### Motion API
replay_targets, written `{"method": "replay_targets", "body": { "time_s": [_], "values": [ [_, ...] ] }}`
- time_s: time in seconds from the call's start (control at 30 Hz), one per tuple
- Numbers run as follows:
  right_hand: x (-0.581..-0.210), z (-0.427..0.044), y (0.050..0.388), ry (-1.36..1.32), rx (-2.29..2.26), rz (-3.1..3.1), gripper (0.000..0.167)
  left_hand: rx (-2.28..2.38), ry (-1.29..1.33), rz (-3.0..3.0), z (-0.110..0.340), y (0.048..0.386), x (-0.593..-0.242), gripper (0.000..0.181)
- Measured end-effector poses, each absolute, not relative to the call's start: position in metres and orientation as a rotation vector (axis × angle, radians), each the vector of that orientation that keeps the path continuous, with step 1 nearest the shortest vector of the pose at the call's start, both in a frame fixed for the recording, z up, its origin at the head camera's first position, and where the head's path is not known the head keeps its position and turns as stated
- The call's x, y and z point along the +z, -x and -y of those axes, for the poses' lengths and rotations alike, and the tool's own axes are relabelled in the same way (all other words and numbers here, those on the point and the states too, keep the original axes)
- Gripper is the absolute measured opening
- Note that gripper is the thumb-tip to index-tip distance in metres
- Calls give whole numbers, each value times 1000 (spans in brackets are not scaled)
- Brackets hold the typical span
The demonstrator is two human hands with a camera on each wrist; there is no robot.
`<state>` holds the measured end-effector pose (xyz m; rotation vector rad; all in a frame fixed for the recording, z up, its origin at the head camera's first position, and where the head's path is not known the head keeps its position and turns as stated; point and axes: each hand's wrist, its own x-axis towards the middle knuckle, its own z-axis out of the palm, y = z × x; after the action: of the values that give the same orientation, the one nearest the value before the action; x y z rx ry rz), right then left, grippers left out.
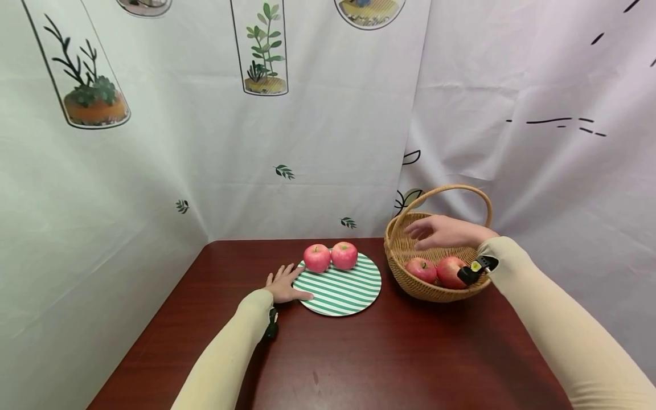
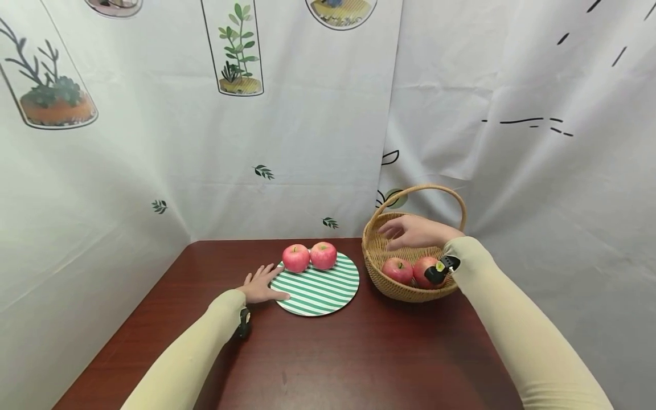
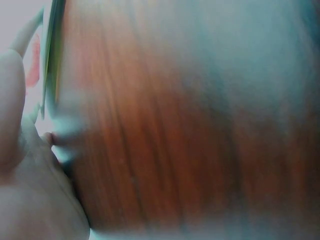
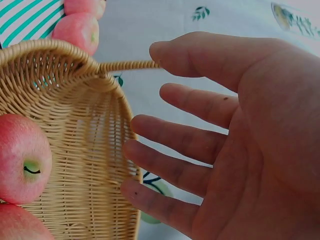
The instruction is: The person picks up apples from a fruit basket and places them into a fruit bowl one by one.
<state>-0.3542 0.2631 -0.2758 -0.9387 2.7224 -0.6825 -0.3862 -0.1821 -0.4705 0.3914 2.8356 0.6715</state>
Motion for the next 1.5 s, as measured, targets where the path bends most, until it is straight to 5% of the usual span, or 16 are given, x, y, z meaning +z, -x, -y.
{"method": "replay_targets", "body": {
  "time_s": [0.83,1.5],
  "values": [
    [-324,-287,395,691,-1120,-2731,46,632,-386,-2852,175,369,-453,101],
    [-363,-284,406,507,-1471,-2675,50,705,-388,-2844,183,388,-473,111]
  ]
}}
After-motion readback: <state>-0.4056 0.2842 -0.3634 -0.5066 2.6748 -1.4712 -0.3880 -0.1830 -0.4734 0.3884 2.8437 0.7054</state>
